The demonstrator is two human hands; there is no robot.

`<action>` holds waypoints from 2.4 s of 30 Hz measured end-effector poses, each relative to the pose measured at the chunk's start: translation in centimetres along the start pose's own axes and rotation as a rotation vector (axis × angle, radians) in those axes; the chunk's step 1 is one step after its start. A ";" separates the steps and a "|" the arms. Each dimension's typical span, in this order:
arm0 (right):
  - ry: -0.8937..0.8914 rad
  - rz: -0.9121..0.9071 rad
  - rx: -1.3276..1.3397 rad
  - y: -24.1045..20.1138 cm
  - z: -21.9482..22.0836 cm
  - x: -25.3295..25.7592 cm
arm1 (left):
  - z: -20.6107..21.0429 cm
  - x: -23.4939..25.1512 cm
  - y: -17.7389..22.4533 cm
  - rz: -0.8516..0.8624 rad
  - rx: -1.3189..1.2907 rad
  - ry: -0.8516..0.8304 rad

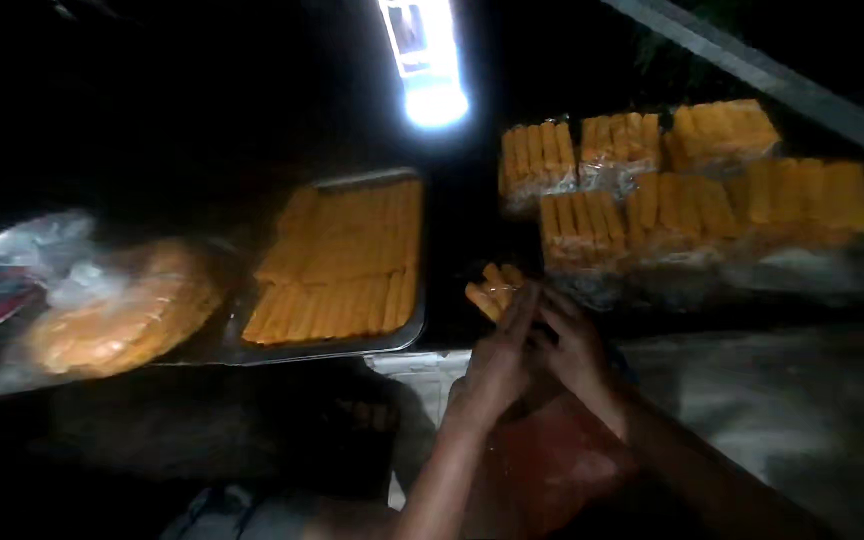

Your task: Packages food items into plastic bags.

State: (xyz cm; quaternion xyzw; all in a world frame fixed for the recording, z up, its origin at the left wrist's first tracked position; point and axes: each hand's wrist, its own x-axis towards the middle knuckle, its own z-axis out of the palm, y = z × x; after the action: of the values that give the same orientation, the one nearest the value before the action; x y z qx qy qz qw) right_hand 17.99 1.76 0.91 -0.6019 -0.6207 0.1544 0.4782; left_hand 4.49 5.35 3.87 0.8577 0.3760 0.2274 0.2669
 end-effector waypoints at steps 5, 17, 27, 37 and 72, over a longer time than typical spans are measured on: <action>0.033 0.043 0.018 -1.2 0.9 0.6 | 0.3 0.3 -0.6 0.078 0.045 0.071; -0.146 0.206 0.080 -1.9 2.7 4.7 | -0.5 -0.9 -0.7 0.054 -0.064 0.052; -0.151 -0.016 -0.214 -0.6 0.3 2.6 | -2.6 -1.1 -1.8 -0.221 0.157 0.247; -0.166 0.031 -0.296 -0.9 1.7 3.9 | -2.4 1.9 -3.0 -0.345 0.231 0.232; -0.315 0.248 -0.178 -1.7 0.8 5.7 | -4.3 8.9 -3.1 -0.709 0.106 0.160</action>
State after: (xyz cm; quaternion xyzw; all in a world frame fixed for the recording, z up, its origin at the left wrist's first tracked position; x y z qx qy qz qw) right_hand 17.36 6.79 4.13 -0.6821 -0.6200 0.2488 0.2974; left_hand 5.84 15.19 6.85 0.6662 0.6809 0.1672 0.2541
